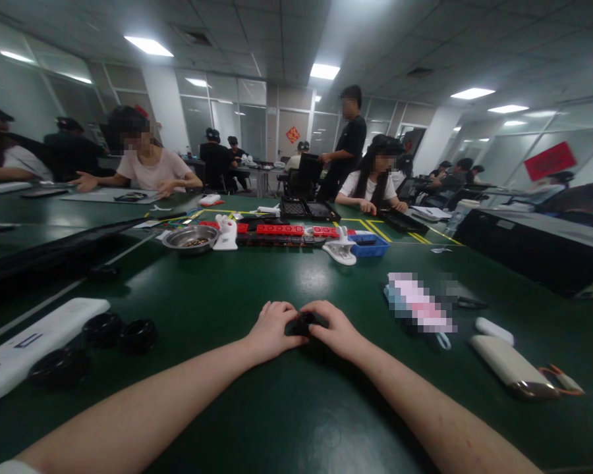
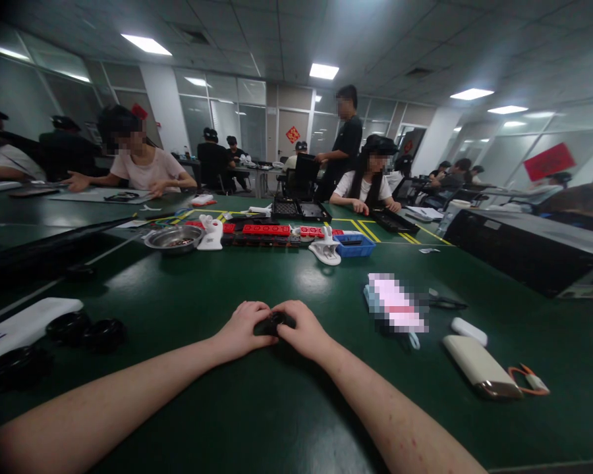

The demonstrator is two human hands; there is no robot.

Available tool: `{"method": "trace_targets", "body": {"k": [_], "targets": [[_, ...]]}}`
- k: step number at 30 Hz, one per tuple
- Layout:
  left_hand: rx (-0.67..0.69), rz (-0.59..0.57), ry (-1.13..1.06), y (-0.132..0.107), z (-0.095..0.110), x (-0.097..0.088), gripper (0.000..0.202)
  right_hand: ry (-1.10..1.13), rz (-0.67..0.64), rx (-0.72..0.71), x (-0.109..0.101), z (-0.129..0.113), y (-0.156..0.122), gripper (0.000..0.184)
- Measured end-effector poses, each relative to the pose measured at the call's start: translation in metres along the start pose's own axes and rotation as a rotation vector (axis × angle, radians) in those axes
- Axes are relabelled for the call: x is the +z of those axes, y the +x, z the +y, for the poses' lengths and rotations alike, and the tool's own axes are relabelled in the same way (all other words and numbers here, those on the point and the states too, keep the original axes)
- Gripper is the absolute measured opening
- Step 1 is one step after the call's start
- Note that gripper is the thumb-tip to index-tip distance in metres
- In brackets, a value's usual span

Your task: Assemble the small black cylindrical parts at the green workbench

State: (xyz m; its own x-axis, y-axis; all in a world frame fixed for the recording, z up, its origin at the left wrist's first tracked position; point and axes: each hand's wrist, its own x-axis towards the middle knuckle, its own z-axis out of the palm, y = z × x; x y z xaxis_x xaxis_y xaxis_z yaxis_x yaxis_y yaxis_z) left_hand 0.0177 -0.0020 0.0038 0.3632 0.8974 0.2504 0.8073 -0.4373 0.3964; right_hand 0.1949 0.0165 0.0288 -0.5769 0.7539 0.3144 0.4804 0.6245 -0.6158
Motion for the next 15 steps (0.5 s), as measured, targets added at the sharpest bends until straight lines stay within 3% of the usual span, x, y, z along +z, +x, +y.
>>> {"method": "trace_targets", "body": {"k": [4,7,10,13,15], "targets": [[-0.010,-0.008,0.007,0.0001,0.0017,-0.0017,0.034,0.029,0.007,0.022,0.0028,0.0023,-0.0018,0.044],[-0.011,-0.010,0.008,-0.0001,0.0017,-0.0011,0.032,-0.035,0.072,0.054,0.0068,0.0013,-0.0019,0.034],[-0.010,-0.005,0.000,-0.0001,0.0007,0.0007,0.033,-0.060,0.074,-0.009,0.0079,0.0000,-0.0012,0.020],[-0.009,-0.003,-0.009,0.0001,0.0001,0.0016,0.036,0.008,-0.008,-0.103,0.0077,0.0005,-0.0022,0.035],[-0.008,-0.007,-0.011,0.0001,0.0001,0.0013,0.034,0.030,-0.014,-0.086,0.0083,0.0018,-0.0037,0.045]]}}
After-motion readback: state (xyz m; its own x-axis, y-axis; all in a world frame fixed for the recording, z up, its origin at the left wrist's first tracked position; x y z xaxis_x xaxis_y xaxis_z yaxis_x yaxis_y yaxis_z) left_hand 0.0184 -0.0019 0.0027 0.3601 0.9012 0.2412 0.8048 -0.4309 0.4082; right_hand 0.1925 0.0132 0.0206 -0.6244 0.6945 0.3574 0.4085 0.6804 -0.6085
